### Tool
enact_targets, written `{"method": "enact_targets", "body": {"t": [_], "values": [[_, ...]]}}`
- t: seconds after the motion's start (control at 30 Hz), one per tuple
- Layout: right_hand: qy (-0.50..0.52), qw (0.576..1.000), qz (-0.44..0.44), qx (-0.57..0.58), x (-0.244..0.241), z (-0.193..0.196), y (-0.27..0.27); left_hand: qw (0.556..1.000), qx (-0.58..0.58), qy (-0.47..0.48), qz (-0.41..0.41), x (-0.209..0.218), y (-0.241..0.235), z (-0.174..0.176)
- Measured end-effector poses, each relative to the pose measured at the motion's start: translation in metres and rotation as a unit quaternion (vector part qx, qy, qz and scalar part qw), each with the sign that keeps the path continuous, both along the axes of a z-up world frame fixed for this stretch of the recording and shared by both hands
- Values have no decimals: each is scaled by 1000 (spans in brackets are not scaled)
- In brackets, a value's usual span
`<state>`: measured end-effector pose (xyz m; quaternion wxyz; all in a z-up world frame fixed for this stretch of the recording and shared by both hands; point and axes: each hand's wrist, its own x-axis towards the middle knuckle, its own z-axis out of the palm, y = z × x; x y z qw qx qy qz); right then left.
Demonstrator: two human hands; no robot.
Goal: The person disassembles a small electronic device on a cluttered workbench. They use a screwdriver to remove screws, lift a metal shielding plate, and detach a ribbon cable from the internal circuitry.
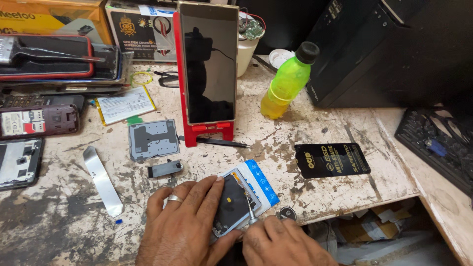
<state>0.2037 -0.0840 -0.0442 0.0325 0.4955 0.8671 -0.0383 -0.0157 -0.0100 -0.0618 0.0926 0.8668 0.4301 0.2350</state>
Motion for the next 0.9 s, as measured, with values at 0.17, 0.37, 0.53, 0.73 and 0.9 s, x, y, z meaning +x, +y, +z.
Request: {"method": "enact_targets", "body": {"t": [0.17,0.37,0.53,0.73,0.9], "values": [[50,997,-29,-42,-9,5,7,1000,0,17,-2,-1,1,-3],[20,994,96,42,3,33,8,1000,-3,11,2,-1,0,-3],[225,971,-60,54,31,43,2,1000,-9,1,8,-1,-2,-6],[457,868,-150,120,34,24,-6,999,-23,-36,13,-2,-4,-12],[519,807,-265,98,23,10,-3,999,-19,-29,7,-3,-2,-16]]}}
